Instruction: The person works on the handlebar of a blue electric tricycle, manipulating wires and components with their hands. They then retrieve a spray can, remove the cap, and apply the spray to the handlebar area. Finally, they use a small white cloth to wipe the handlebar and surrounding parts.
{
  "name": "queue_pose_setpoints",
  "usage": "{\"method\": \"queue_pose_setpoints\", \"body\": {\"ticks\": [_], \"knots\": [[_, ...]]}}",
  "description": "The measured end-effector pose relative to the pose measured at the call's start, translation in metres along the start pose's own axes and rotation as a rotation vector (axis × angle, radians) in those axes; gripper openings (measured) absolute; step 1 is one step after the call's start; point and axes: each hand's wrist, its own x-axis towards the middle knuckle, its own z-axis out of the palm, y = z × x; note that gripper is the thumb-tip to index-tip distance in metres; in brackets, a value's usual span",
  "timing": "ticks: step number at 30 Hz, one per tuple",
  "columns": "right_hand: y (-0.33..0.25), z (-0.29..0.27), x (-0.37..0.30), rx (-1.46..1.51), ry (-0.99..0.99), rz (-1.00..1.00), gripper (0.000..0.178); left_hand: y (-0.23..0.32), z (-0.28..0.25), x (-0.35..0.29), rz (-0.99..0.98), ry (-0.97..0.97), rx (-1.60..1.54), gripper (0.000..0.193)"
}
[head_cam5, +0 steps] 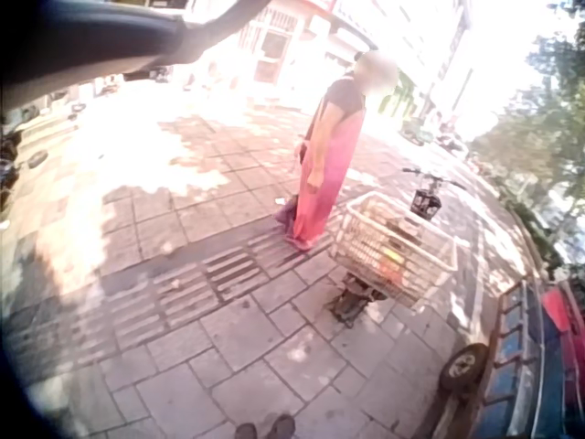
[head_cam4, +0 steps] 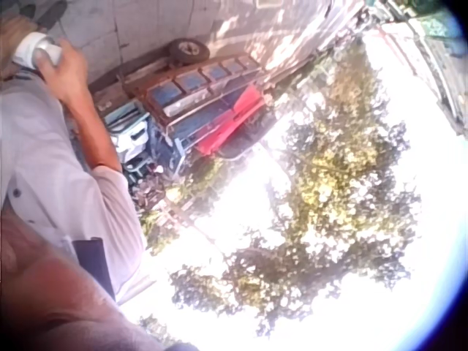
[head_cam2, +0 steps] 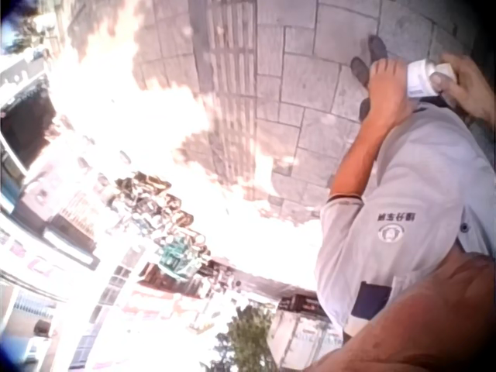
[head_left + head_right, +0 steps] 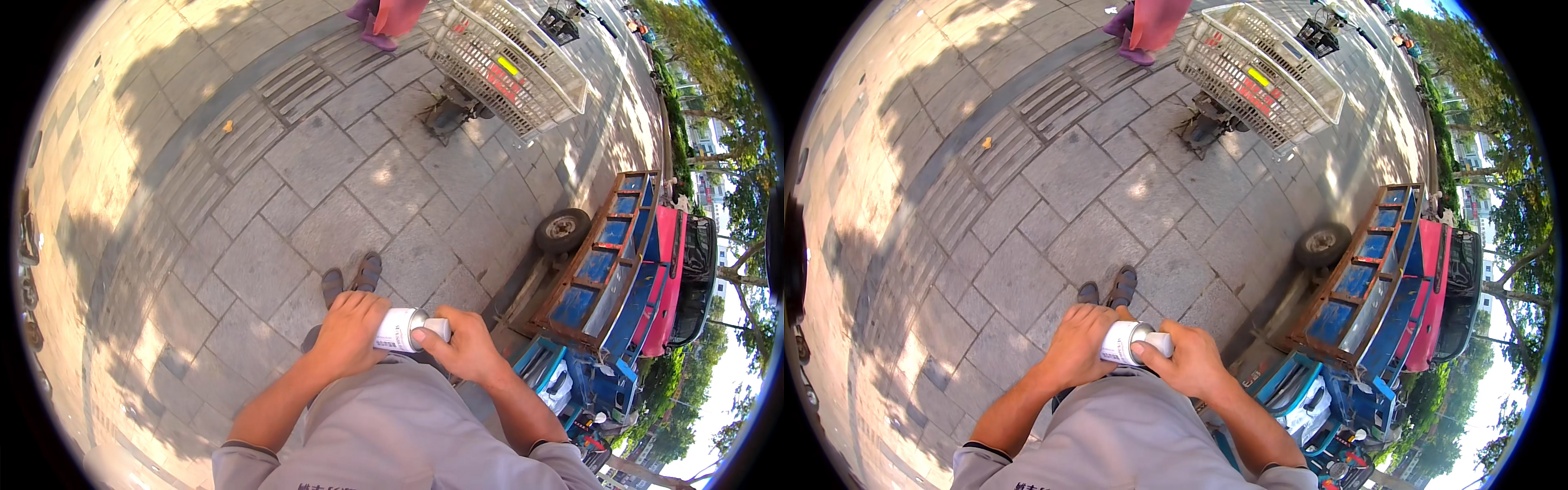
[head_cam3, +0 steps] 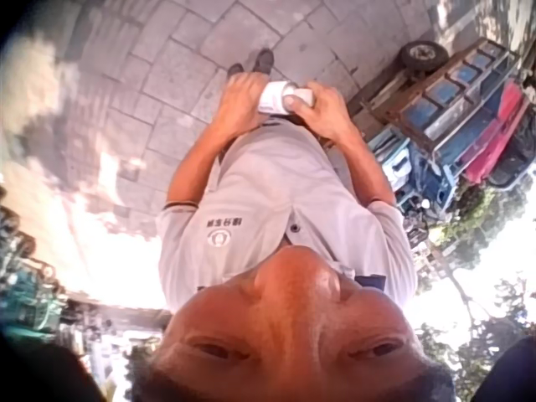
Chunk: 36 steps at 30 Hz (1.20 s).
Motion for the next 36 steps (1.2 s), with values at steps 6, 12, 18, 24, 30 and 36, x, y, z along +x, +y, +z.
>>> {"method": "queue_pose_setpoints", "body": {"ticks": [6, 12, 18, 24, 30, 36], "knots": [[0.000, 0.001, 0.001, -0.018, 0.002, -0.006, 0.057, -0.003, 0.001, 0.000, 0.005, 0.004, 0.000, 0.076], [-0.002, 0.002, 0.000, -0.022, 0.010, -0.008, 0.057, -0.004, 0.002, -0.001, 0.008, 0.006, -0.005, 0.075], [0.001, 0.005, -0.003, -0.036, 0.016, -0.014, 0.049, -0.003, 0.003, -0.004, 0.014, 0.014, -0.015, 0.074], [-0.009, 0.001, -0.007, -0.026, 0.020, -0.004, 0.058, 0.002, -0.003, -0.006, 0.002, 0.012, -0.015, 0.074], [-0.030, -0.013, 0.005, -0.128, 0.053, -0.106, 0.051, 0.017, -0.038, 0.007, -0.020, 0.052, 0.060, 0.072], [-0.049, -0.036, 0.039, -0.296, 0.141, -0.302, 0.058, 0.011, -0.068, 0.039, 0.017, 0.113, 0.093, 0.067]]}}
